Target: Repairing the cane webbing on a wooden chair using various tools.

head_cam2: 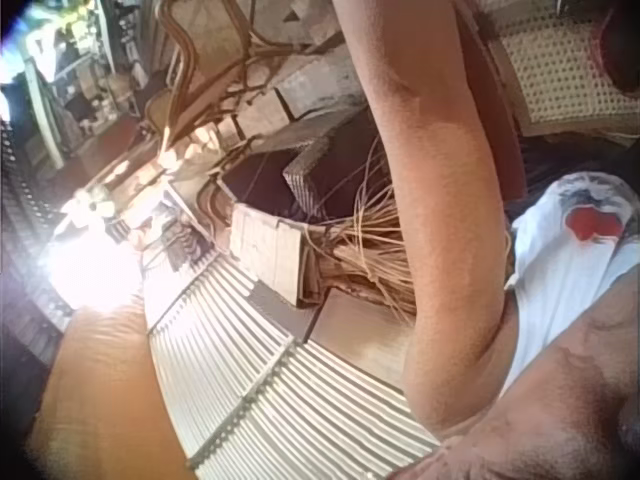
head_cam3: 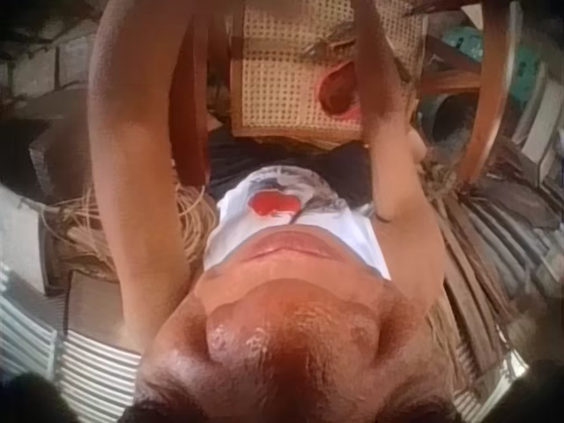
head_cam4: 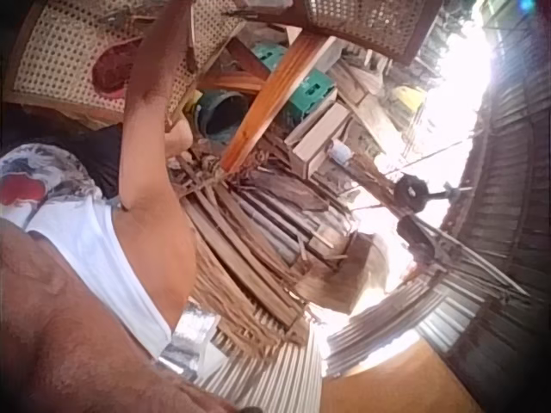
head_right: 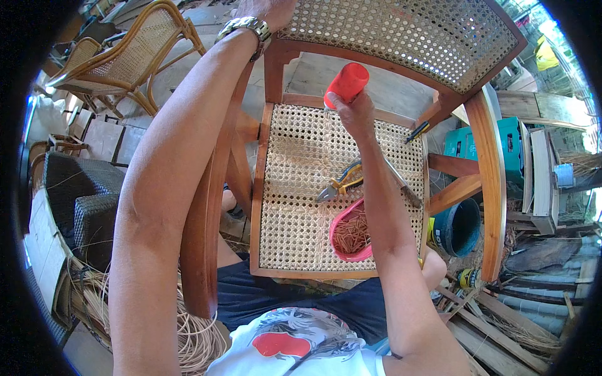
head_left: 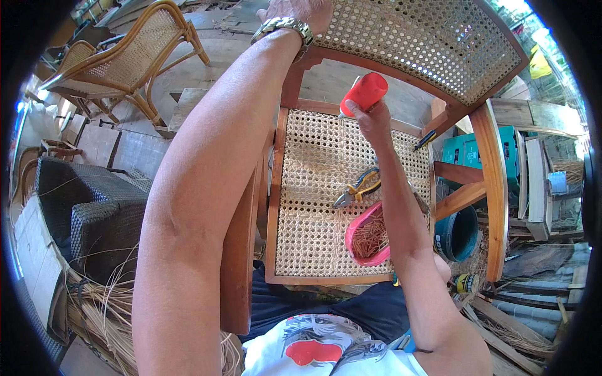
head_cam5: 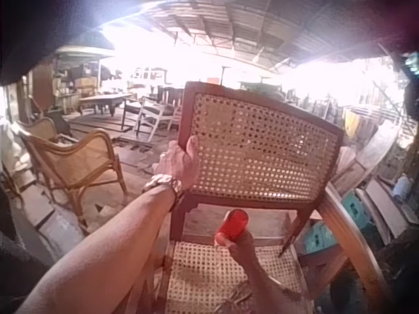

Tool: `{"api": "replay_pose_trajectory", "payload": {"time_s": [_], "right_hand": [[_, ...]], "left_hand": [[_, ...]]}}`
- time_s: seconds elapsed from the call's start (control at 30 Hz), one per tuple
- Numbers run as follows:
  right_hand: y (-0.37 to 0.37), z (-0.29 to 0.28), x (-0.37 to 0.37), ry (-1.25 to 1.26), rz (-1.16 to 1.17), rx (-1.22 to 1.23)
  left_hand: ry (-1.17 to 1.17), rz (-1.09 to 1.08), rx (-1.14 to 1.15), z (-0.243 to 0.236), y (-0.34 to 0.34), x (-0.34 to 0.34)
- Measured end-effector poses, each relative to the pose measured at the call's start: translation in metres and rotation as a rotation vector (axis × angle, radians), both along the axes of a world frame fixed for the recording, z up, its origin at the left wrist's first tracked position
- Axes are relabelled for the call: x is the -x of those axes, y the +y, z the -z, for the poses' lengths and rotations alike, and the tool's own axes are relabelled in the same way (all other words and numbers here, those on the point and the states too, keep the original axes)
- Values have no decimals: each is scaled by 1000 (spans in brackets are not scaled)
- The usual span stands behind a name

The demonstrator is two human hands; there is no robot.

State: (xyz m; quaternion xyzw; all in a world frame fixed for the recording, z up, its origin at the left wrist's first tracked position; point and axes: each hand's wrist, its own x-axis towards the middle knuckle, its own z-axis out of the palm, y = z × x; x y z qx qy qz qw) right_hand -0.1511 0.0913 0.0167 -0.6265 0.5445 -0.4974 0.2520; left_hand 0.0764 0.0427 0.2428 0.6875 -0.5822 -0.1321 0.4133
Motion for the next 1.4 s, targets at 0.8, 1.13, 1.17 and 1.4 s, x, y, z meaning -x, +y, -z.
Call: {"api": "replay_pose_trajectory", "payload": {"time_s": [0.8, 1.13, 1.17, 1.4], "right_hand": [[8, -11, 0, -222, -32, -14], [9, -8, 2, -326, -18, -8], [9, -7, 2, -324, -38, -9], [6, -4, 3, -280, -44, -2]], "left_hand": [[-20, -1, -21, 0, -3, 0], [-37, -20, -9, 2, -6, 1], [-25, -15, -15, 2, -6, 1], [-21, -6, -4, 3, -7, 0]]}}
